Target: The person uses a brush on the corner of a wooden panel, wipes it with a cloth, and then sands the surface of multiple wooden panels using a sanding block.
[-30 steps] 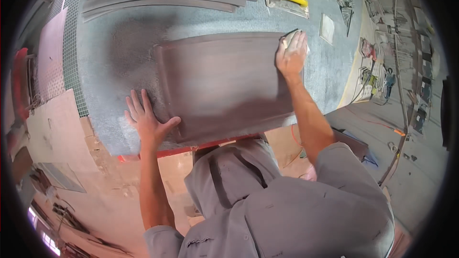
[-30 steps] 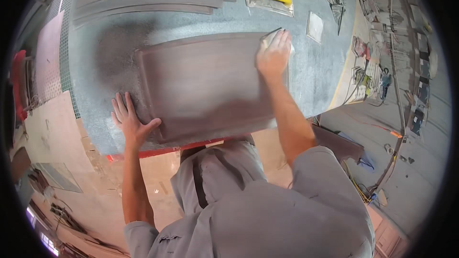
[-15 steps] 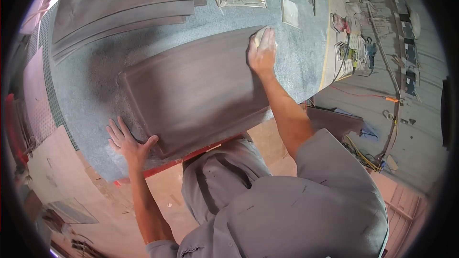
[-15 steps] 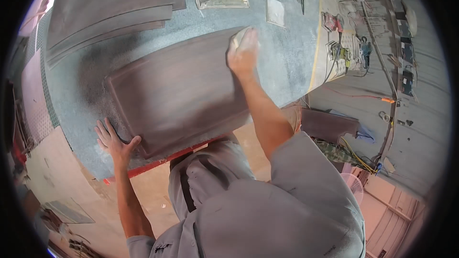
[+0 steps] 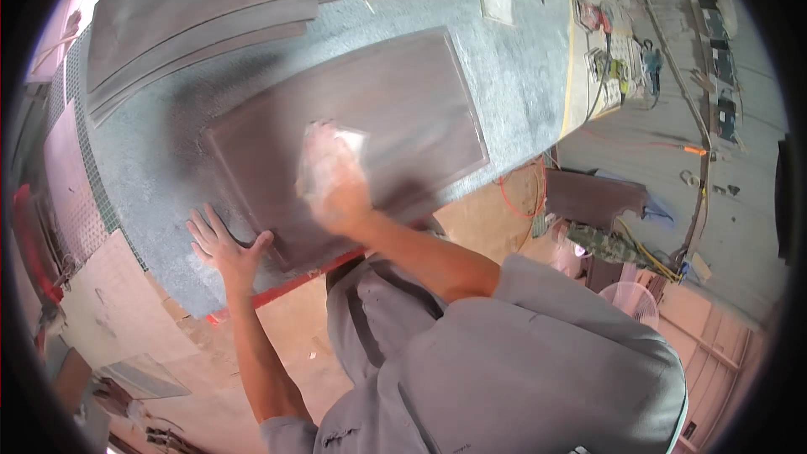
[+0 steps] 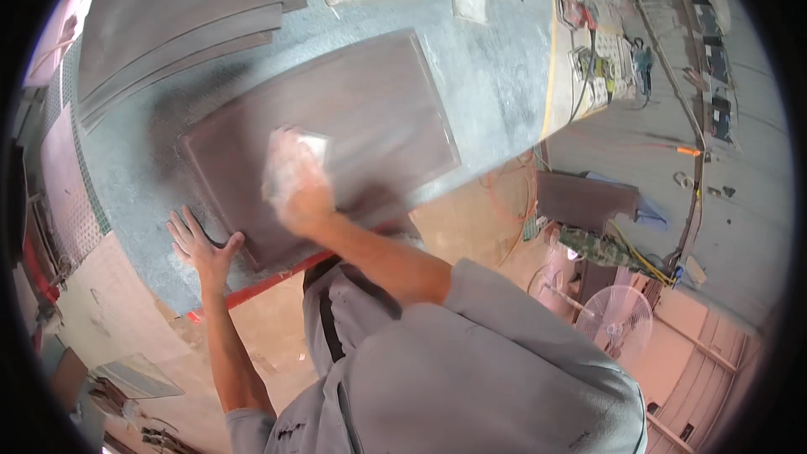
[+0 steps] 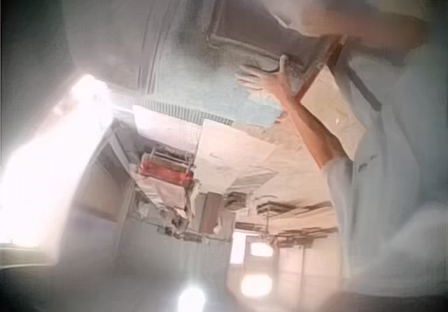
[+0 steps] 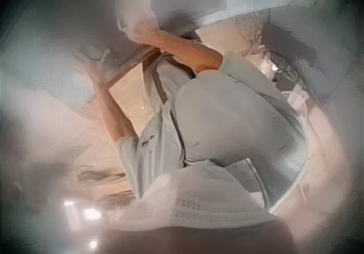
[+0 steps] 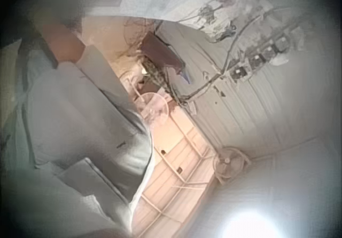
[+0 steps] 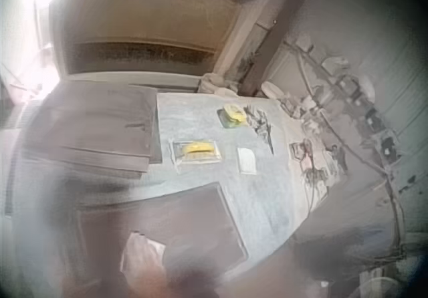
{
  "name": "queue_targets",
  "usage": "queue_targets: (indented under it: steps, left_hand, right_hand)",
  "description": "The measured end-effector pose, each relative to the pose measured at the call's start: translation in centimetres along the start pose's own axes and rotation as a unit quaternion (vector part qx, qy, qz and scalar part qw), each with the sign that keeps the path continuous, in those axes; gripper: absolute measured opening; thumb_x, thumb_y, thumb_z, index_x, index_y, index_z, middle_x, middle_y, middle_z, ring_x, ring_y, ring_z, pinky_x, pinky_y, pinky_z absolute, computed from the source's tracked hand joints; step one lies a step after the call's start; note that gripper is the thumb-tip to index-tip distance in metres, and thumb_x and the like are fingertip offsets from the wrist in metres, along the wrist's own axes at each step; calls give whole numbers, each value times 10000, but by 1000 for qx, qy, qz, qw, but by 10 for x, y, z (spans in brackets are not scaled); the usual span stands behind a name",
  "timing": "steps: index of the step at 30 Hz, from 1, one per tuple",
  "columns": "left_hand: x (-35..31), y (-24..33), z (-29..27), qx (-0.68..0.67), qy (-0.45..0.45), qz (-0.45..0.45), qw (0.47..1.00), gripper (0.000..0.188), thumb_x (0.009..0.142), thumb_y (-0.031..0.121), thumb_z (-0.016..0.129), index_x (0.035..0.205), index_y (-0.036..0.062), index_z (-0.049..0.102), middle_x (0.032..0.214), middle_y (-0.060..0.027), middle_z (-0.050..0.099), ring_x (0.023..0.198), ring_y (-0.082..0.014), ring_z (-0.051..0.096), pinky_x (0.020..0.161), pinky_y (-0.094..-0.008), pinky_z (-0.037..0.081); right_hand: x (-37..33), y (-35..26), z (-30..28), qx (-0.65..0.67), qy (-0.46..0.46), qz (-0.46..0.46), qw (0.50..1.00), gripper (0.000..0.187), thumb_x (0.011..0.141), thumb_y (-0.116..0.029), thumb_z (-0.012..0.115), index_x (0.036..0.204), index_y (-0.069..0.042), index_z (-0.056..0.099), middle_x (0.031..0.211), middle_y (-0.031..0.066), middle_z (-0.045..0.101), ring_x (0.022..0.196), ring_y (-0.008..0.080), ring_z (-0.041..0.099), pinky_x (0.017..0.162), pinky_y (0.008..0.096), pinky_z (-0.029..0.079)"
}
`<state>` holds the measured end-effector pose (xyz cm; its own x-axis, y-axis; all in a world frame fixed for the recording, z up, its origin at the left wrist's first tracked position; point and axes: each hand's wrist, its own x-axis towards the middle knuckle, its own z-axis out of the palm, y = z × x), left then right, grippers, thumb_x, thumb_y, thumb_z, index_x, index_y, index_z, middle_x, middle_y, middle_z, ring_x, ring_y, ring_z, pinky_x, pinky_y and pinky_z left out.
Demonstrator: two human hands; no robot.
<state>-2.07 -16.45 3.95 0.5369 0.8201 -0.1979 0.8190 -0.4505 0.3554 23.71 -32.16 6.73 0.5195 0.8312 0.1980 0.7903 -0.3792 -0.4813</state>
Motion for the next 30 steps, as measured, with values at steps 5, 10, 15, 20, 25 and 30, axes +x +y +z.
queue_targets:
  steps: [5, 10, 15, 20, 25, 30]
  left_hand:
    - [-3, 0, -3, -4, -13, -22, 1000, 1447, 640, 493, 992, 1764, 104, 168, 1836, -227, 72, 1686, -454, 20, 1291, -697, 24]
    - [3, 5, -2, 9, -15, -5, 1000, 1431, 664, 528, 981, 1765, 111, 168, 1836, -222, 74, 1689, -450, 13, 1283, -718, 10]
    - [-3, -6, 4, 4, -8, 1, 1000, 1416, 674, 576, 964, 1757, 97, 189, 1822, -249, 114, 1685, -458, 33, 1279, -712, 15]
    - [-1, -3, 3, 8, 8, 22, 1000, 1408, 700, 692, 905, 1756, 93, 193, 1816, -263, 123, 1680, -469, 38, 1272, -710, 9]
    - [-1, -4, 2, 12, 5, 31, 999, 1328, 783, 705, 840, 1758, 86, 184, 1820, -261, 103, 1681, -471, 36, 1270, -708, 1]
    - [2, -9, 8, 21, 32, 28, 999, 1206, 862, 684, 794, 1743, 76, 240, 1817, -246, 143, 1677, -469, 82, 1271, -713, 42]
  right_hand:
    - [-38, 92, -33, 30, 97, 43, 994, 639, 994, -208, 603, 1570, 37, 472, 1614, 232, 501, 1517, 378, 463, 1270, 500, 362]
    - [-30, 140, -42, -190, 147, 173, 955, 595, 1121, -227, 419, 1677, -37, 327, 1724, 116, 389, 1591, 238, 362, 1304, 419, 296]
    - [-93, 63, -25, 115, 80, 18, 990, 624, 980, -105, 630, 1530, 149, 483, 1576, 331, 514, 1529, 461, 435, 1302, 510, 304]
    - [-111, 163, -69, -186, 65, 97, 976, 655, 977, -118, 640, 1524, 188, 452, 1598, 386, 454, 1519, 543, 405, 1297, 600, 279]
    - [-104, -21, 4, -13, -50, -44, 998, 641, 929, -131, 598, 1501, 153, 540, 1615, 313, 504, 1532, 455, 459, 1300, 540, 337]
    - [-83, -51, 3, 191, -173, -187, 948, 563, 927, -146, 655, 1431, 104, 619, 1532, 255, 601, 1438, 417, 570, 1226, 516, 454]
